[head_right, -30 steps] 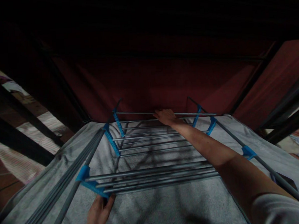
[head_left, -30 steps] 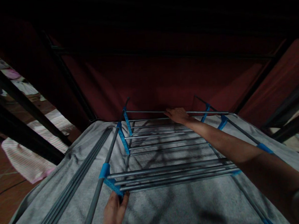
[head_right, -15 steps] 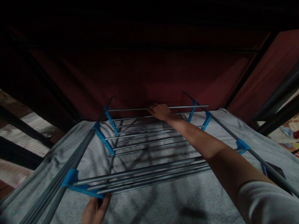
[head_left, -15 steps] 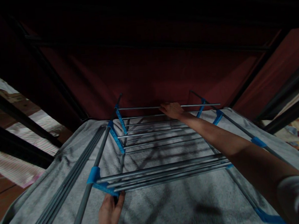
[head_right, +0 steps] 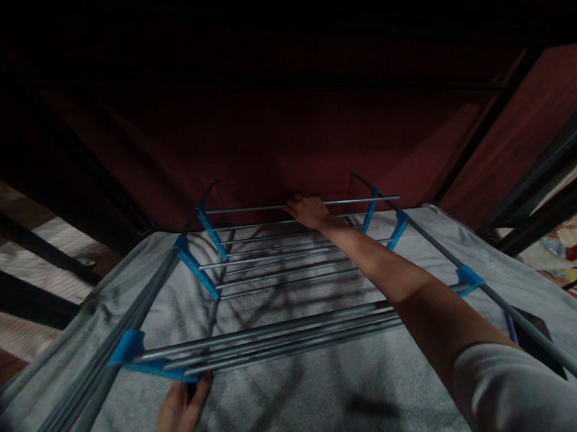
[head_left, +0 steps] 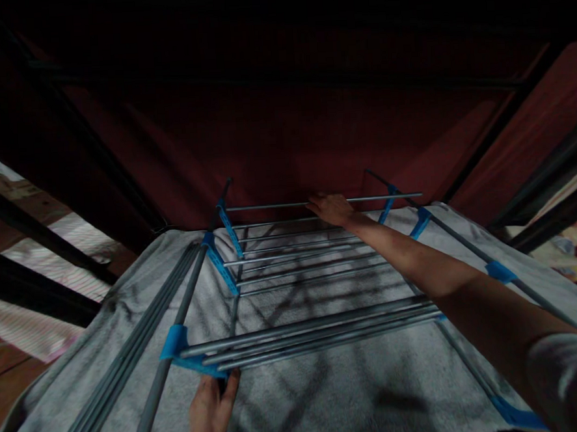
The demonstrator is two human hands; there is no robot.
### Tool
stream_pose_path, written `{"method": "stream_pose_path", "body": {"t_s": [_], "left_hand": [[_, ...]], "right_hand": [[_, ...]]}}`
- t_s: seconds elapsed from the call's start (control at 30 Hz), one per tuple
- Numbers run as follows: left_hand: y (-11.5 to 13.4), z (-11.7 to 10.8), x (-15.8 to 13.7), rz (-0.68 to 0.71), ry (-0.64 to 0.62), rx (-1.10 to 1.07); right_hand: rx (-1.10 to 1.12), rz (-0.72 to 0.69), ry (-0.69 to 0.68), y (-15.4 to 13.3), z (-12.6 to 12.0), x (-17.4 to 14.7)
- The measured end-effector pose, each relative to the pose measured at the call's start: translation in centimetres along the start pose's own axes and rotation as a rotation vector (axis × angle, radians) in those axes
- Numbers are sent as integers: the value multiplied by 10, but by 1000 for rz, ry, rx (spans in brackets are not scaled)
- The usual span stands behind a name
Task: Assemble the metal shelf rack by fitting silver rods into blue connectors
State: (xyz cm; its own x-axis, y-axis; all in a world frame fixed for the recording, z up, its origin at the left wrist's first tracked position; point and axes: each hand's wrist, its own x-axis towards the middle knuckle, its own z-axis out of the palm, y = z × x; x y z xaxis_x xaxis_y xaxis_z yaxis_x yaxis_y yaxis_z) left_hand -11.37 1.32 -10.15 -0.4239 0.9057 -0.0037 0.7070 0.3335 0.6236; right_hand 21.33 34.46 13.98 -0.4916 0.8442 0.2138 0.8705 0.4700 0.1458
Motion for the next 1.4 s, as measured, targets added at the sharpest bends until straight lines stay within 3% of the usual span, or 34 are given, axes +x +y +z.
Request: {"method": "stream_pose_path", "body": {"t_s": [0.37,0.63,1.0,1.4], "left_hand": [[-1,0,1,18,11,4],[-4,0,6,-44,-45,55],[-5,1,5,-33,-69,76],[-11,4,6,-44,-41,41]], "right_hand": [[-2,-64,37,3,1,7],[-25,-86,36,8,6,25],[-16,-15,-92,3,20,31],[6,-1,-75,1,15,33]]}}
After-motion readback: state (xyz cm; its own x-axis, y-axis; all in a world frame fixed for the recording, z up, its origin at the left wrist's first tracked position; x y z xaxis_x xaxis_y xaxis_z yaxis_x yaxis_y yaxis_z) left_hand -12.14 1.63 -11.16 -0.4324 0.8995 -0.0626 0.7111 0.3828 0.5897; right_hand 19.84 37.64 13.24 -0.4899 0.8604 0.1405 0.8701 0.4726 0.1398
